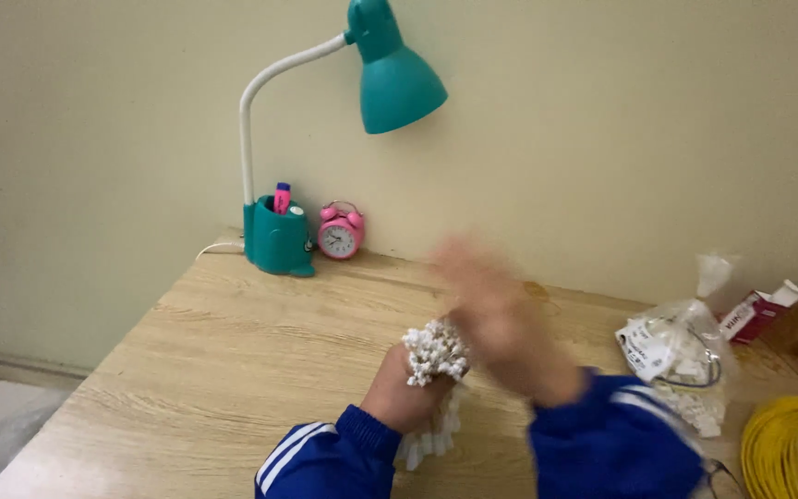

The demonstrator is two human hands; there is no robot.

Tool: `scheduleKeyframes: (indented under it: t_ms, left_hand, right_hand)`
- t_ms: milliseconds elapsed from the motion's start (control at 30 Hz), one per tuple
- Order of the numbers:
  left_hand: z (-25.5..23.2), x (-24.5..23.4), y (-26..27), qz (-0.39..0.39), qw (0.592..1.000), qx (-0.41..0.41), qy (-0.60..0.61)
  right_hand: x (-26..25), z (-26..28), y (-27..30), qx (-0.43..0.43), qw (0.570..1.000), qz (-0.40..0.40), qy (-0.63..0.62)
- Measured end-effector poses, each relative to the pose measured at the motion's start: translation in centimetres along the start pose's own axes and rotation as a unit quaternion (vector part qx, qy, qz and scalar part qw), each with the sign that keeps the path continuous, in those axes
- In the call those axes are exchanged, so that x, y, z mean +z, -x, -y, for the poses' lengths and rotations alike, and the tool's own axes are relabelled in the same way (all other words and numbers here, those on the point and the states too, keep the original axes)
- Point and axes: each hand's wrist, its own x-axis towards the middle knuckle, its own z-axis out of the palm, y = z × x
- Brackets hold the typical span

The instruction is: Bundling small white electrical components with wires by hand at a desk.

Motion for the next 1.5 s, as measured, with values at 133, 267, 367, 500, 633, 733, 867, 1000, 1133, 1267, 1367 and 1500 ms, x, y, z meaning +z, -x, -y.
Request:
scheduleKeyframes:
  t_ms: [133, 267, 367, 500, 633, 733, 867, 1000, 1133, 1267, 1367, 1500]
  left_hand:
    - [-1.1, 0.1, -0.7, 0.001, 1.0, -0.011, -0.004]
    - [-3.0, 0.2, -1.0, 0.004, 0.999, -0.026, 0.027]
    - [-4.2, 0.3, -1.0, 0.018, 0.998, -0.017, 0.054]
    - [-4.8, -0.5, -1.3, 0.03, 0.999, -0.023, 0.0]
    - [1.3, 0.8, -0.6, -0.005, 0.998, 0.07, 0.001]
    - [1.1, 0.5, -1.1, -0.01, 0.998, 0.06, -0.007]
    - [1.4, 0.6, -1.1, -0.017, 1.0, 0.019, -0.019]
    - [0.8, 0.1, -1.5, -0.024, 0.999, -0.014, -0.03]
    - [0.4, -0.4, -1.5, -0.031, 0.998, -0.039, -0.04]
    - [1.4, -0.4, -1.3, 0.005, 0.999, -0.024, -0.023]
    - [1.2, -0.2, -1.1, 0.0, 0.999, -0.012, -0.033]
    - [-3.1, 9.7, -4.2, -0.399, 0.56, -0.226, -0.69]
  right_hand:
    - [-0.5, 2.2, -0.4, 0.107, 0.982, 0.071, -0.14]
    - [-2.4, 2.5, -0.3, 0.026, 0.998, -0.059, -0.011]
    - [0.9, 2.0, 0.1, -0.009, 0.999, -0.019, 0.045]
    - [-2.7, 4.7, -0.4, -0.044, 0.992, -0.102, 0.056]
    - [0.9, 5.2, -0.6, -0.119, 0.981, -0.121, 0.093]
    - [3.4, 5.0, -0.8, -0.131, 0.981, -0.016, 0.142]
    - [-0.4, 6.4, -1.7, -0.078, 0.988, -0.076, 0.113]
    - [4.5, 1.9, -0.2, -0.062, 0.983, 0.023, 0.168]
    - [-2.5, 4.9, -1.4, -0.054, 0.996, -0.068, 0.027]
    - [-5.6, 7.5, -1.1, -0.015, 0.986, -0.167, 0.02]
    - [-1.5, 5.2, 0.2, -0.018, 0.987, -0.16, 0.028]
    - [0.2, 4.6, 0.5, -0.011, 0.99, -0.138, -0.01]
